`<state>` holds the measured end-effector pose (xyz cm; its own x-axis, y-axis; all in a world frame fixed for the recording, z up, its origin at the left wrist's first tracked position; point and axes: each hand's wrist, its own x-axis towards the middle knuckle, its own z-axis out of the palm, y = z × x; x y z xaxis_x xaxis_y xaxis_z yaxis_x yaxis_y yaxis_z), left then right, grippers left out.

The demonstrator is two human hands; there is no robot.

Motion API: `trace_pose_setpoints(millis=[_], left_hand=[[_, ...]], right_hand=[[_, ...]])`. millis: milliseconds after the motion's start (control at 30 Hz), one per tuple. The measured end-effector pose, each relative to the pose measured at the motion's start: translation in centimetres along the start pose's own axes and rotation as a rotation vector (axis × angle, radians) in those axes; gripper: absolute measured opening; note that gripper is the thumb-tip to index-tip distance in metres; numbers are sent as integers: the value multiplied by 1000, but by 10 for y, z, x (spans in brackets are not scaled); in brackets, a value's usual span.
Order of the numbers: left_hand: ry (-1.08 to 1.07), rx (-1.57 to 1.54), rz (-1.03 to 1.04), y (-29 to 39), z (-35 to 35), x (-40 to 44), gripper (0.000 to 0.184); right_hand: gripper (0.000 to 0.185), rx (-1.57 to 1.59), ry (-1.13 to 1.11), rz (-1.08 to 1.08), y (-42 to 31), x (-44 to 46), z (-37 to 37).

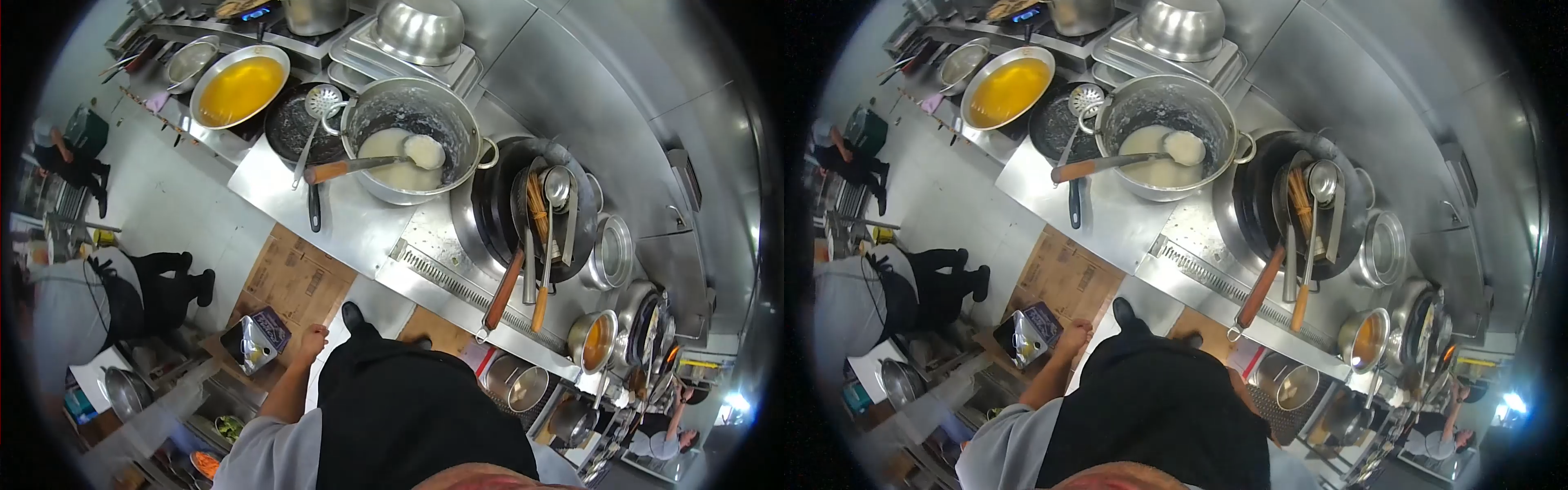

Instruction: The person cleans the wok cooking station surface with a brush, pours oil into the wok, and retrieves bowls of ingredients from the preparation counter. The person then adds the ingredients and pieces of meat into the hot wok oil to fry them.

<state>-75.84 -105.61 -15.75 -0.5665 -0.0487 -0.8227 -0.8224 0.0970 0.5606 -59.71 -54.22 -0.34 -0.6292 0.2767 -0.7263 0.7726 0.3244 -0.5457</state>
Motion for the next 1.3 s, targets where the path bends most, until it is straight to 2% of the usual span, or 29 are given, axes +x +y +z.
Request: trace_pose_setpoints(millis=[33, 67, 167, 233, 267, 333, 467, 533, 600, 633, 667, 700, 733, 767, 800, 833, 867, 900, 933, 967, 1067, 1167, 1233, 1267, 1300], left_hand=[[6, 92, -40, 29, 11, -19, 22], [-4, 102, -49, 24, 14, -11, 22], [-100, 274, -17, -24, 28, 21, 23], [-239, 625, 80, -47, 23, 38, 27], [-244, 633, 81, -51, 23, 40, 27], [-115, 469, 3, -59, 23, 43, 27], [-215, 607, -85, -51, 7, 45, 22], [-401, 1450, 861, -60, -7, 48, 21], [-373, 1499, 854, -64, -2, 39, 23], [-430, 1626, 767, -57, 4, 27, 23], [-487, 1755, 685, -51, 16, 21, 23], [-459, 1738, 620, -57, 24, 18, 26], [-491, 1774, 674, -62, 35, 17, 26], [-604, 1786, 674, -64, 49, 13, 28], [-717, 1802, 672, -70, 59, 10, 30], [-701, 1592, 782, -100, 76, 31, 30], [-701, 1379, 895, -93, 105, -3, 30], [-710, 1185, 1009, -100, 125, -33, 31], [-655, 1465, 671, -106, 112, -21, 31], [-655, 1502, 611, -103, 123, -29, 30], [-761, 1609, 595, -100, 176, -62, 30], [-981, 1704, 652, -113, 252, -105, 30], [-1149, 1662, 673, -114, 320, -139, 30], [-1237, 1529, 579, -108, 367, -161, 30], [-1314, 1315, 320, -102, 417, -202, 30]], right_hand=[[26, 23, 10, 20, -3, -7, 4], [26, 38, 17, 36, -6, -14, 7], [26, 79, 36, 71, -6, -29, 16], [25, 101, 46, 86, -4, -35, 19], [25, 114, 50, 89, -1, -38, 21], [25, 138, 57, 88, 6, -43, 24], [25, 181, 75, 54, 17, -55, 28], [24, 196, 93, -48, 7, -71, 26], [24, 257, 120, -108, 20, -81, 29], [24, 430, 116, 34, 73, -63, 41], [24, 458, 150, 29, 94, -62, 43], [25, 496, 143, -17, 109, -69, 42], [27, 537, 147, -59, 128, -81, 40], [27, 580, 211, -54, 145, -96, 36], [28, 429, 225, -38, 161, -109, 32], [30, 278, 236, -17, 180, -125, 26], [30, 326, 299, -14, 210, -147, 25], [33, 406, 262, 62, 247, -163, 28], [35, 496, 217, 129, 278, -170, 35], [35, 523, 200, 146, 311, -184, 48], [34, 407, 185, 119, 402, -227, 91], [33, 337, 231, 75, 458, -265, 114], [33, 350, 346, 7, 483, -293, 93], [29, 614, 358, 116, 477, -330, 56], [28, 728, 479, 124, 442, -402, 0]])
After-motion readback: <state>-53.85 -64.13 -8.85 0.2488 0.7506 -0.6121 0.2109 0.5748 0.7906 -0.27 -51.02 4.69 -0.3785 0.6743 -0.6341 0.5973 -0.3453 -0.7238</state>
